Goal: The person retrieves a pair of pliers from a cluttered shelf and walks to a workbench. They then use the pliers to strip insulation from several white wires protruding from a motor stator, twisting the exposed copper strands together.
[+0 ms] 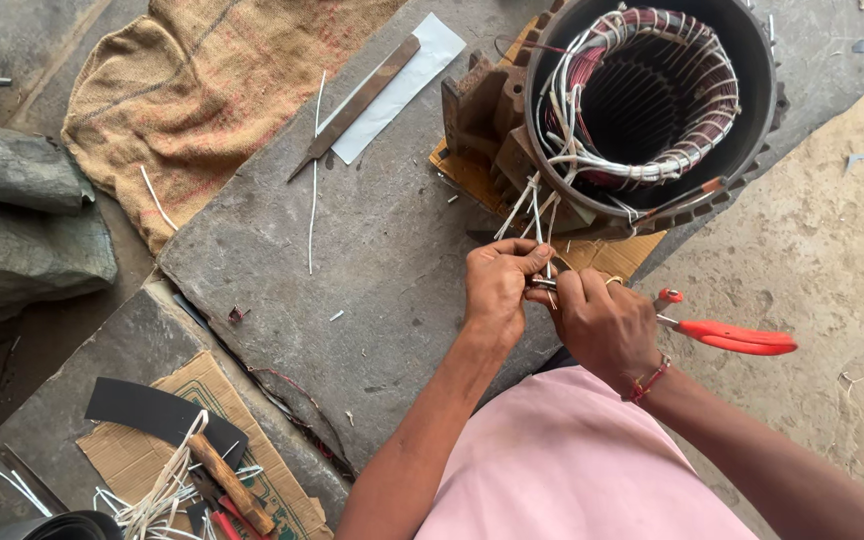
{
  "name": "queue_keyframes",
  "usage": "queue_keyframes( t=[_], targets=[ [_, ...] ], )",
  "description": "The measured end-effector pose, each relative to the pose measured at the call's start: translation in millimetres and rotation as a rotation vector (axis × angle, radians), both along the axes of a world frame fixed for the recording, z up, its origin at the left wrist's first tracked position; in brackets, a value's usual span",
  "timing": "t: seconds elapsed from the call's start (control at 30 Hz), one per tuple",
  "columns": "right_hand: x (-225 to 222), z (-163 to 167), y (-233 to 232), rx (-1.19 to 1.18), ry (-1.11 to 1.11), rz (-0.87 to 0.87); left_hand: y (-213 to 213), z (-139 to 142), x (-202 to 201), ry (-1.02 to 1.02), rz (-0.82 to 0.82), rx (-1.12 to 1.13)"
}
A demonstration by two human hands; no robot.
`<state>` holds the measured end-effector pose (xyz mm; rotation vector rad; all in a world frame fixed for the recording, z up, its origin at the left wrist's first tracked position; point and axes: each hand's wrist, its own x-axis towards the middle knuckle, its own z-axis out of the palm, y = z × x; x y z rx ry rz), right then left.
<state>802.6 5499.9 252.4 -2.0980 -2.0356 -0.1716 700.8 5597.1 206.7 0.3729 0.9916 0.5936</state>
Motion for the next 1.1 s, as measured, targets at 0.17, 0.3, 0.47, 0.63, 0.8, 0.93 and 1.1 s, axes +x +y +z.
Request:
queue_keyframes(
  t=[0.17,0.3,0.47,0.63,0.8,0.93,1.1],
  targets=[
    [4.6,-11.0,-8.6,0.012,0.016,0.02,1.9,-6.8,-5.2,0.041,-0.058,0.082],
    [2.8,-17.4,-26.1,-0.021,0.079,0.13,7.2,-9.7,-5.7,0.08,-0.123,0.07],
    [-26.2,-17.2,-62.3,-0.019,0.216,0.418,12.0,-9.1,-9.5,0.009,-0.14,0.118],
    [3.8,-12.2,-41.5,-0.07,0.201,0.052,9.7,-1.3,-17.1,0.031,-0.145,0.122],
    [22.2,-2.9,-9.0,-0.012,0.059,0.05,8.2,7.1,-11.0,0.043,-0.14,0.112],
    [23.1,-8.3,6.8,-0.02,-0.029,0.12,5.7,6.8,-8.9,0.054,-0.106,0.101],
    [14.4,-5.5,-3.6,-0.12,-0.082,0.204,5.4,-6.0,-5.9,0.077,-0.112,0.127]
  ],
)
